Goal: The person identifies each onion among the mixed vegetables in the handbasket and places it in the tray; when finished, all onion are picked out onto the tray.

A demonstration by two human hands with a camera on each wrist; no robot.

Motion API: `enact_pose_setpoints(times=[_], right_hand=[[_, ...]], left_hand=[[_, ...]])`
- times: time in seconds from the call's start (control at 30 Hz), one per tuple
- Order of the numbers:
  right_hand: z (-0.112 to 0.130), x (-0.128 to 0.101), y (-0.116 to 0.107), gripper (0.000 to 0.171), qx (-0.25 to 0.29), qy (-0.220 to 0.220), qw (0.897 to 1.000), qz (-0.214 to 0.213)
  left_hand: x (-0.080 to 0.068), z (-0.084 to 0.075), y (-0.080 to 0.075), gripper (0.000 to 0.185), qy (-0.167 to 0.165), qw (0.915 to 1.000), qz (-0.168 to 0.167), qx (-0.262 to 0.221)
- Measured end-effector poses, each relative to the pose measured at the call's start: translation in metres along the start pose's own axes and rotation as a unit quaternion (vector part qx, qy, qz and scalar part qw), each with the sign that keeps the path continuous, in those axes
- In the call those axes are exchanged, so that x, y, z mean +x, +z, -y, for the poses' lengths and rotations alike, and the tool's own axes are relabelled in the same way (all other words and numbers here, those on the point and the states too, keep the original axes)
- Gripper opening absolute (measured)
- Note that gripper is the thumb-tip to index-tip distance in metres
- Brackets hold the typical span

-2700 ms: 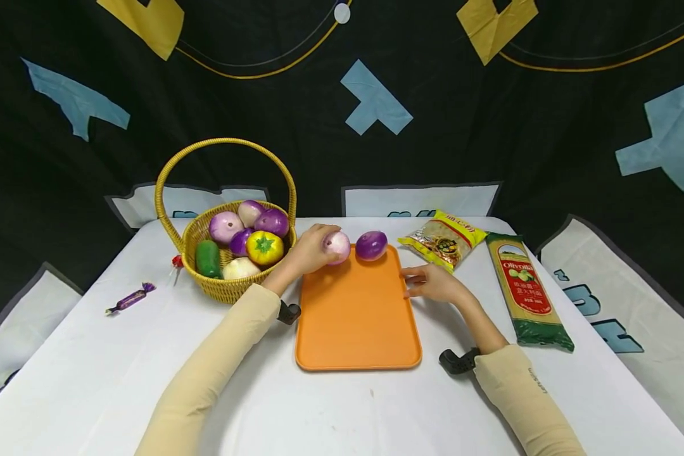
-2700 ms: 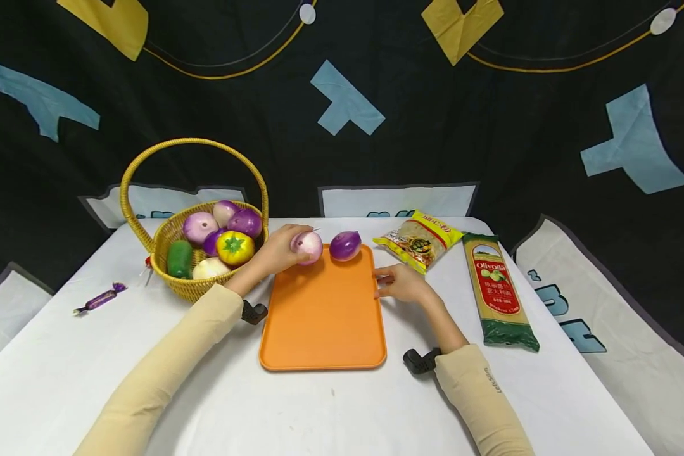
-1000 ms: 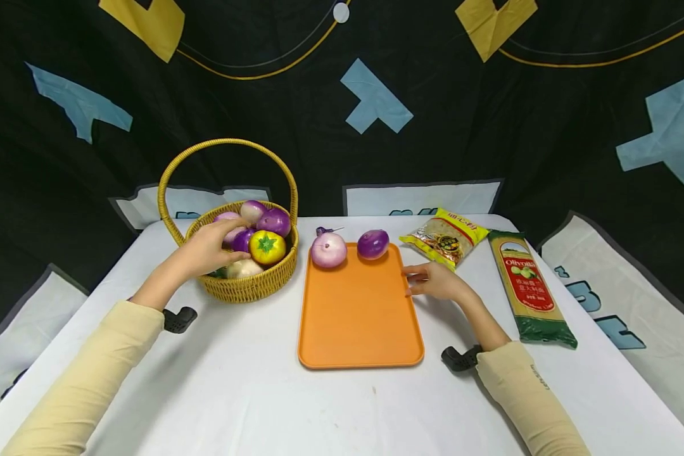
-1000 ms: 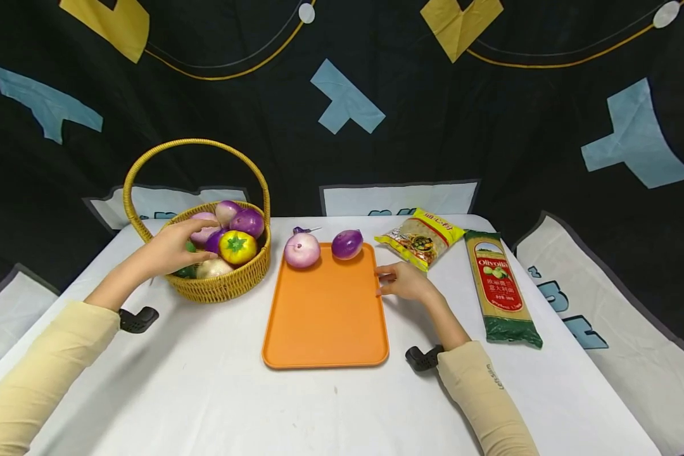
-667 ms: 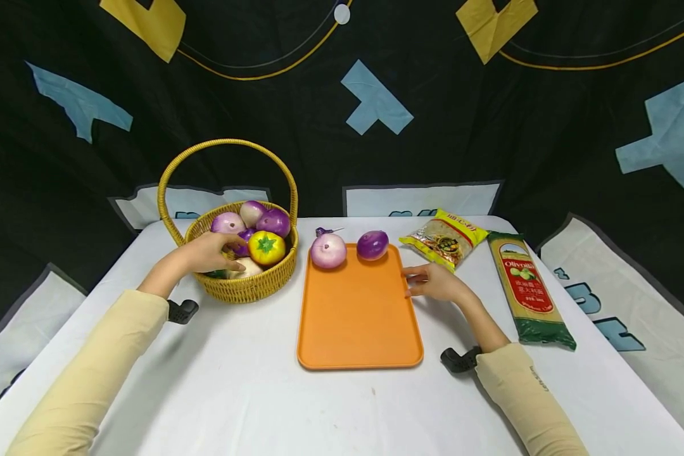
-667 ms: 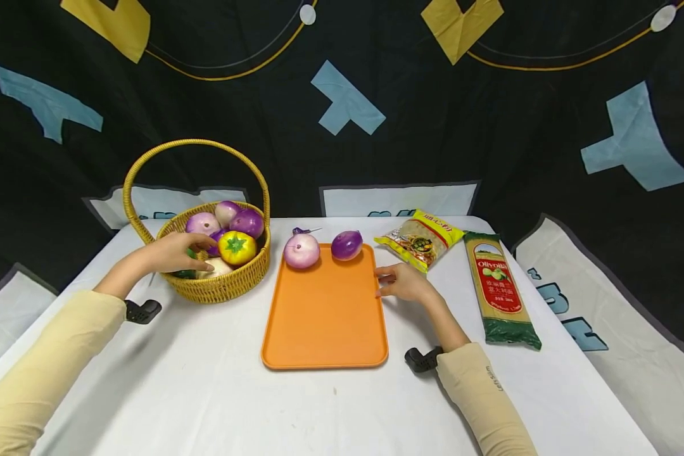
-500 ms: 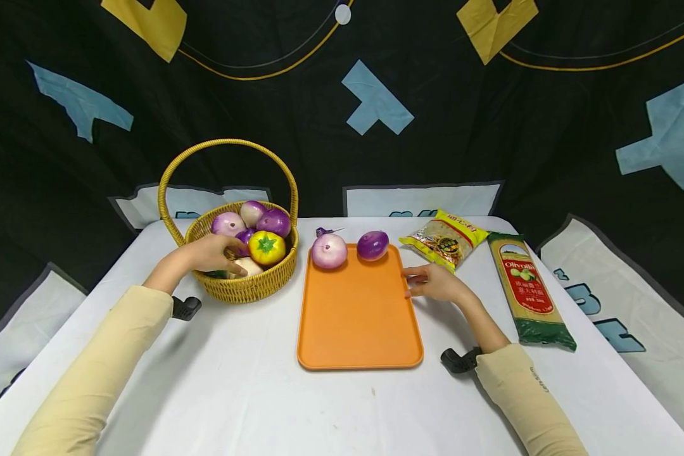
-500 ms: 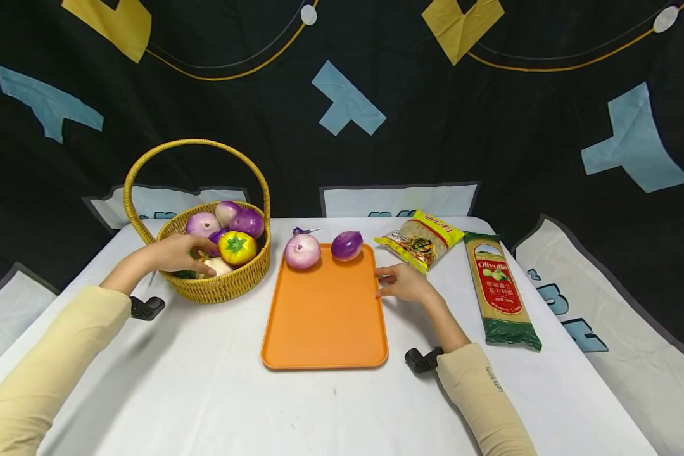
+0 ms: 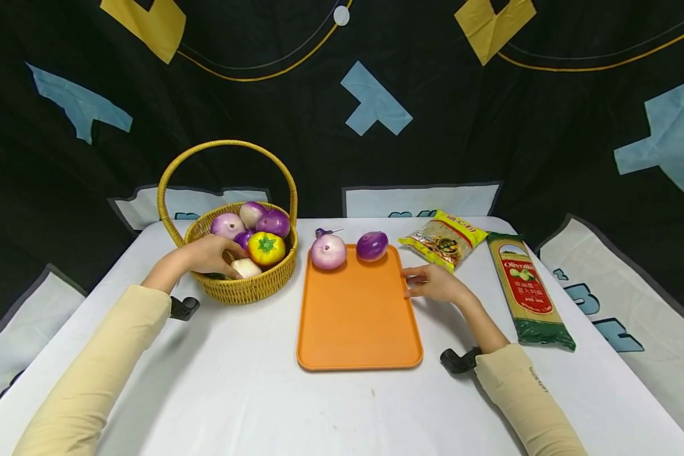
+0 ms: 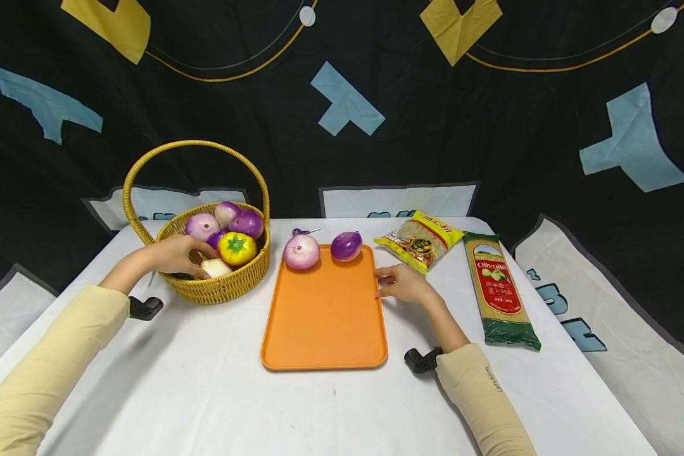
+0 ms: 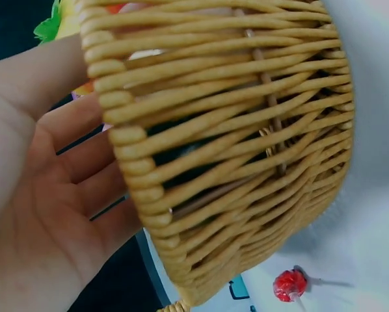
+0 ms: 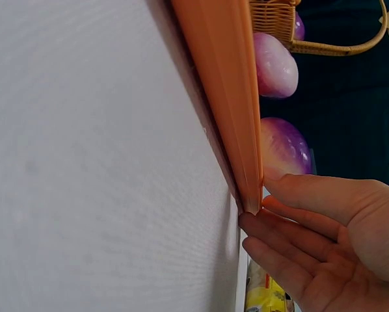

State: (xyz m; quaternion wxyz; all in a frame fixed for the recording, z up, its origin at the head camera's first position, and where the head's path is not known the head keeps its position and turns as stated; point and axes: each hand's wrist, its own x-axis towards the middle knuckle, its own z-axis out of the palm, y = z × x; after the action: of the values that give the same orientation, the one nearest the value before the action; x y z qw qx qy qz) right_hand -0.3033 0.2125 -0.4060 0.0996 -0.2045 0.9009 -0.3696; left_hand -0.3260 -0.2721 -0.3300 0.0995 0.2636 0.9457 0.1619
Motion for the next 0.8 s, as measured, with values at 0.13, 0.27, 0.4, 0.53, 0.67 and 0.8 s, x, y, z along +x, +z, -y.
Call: enact_pose_setpoints(times=[0.13, 0.27, 0.4, 0.53, 0.67, 0.8], right_hand=[[-0.001, 0.0, 0.0, 0.053, 0.0, 0.003, 1.0, 0.0], [-0.002, -0.002, 0.0, 0.053, -0.002, 0.009, 1.0, -0.001], [-0.001, -0.003, 0.002, 0.053, -0.004, 0.011, 1.0, -0.002], [-0.001, -0.002, 0.004, 0.053, -0.005, 0.009, 1.0, -0.002], [-0.001, 0.0, 0.003, 0.053, -0.008, 0.009, 1.0, 0.0], [0.0, 0.001, 0.002, 0.053, -0.01, 0.006, 1.0, 0.001]], left_hand=[[0.0, -0.001, 0.0, 0.046, -0.004, 1.0, 0.0, 0.005], [0.001, -0.003, 0.002, 0.048, -0.003, 0.9996, 0.013, 0.027], [0.0, -0.003, 0.004, 0.047, 0.01, 0.9992, 0.007, 0.038], [-0.005, -0.004, 0.001, 0.049, -0.002, 0.9997, -0.006, 0.025], [-0.013, -0.009, -0.007, 0.054, -0.021, 0.9996, -0.019, 0.008], [-0.024, -0.018, -0.018, 0.059, -0.027, 0.9988, -0.041, 0.004]])
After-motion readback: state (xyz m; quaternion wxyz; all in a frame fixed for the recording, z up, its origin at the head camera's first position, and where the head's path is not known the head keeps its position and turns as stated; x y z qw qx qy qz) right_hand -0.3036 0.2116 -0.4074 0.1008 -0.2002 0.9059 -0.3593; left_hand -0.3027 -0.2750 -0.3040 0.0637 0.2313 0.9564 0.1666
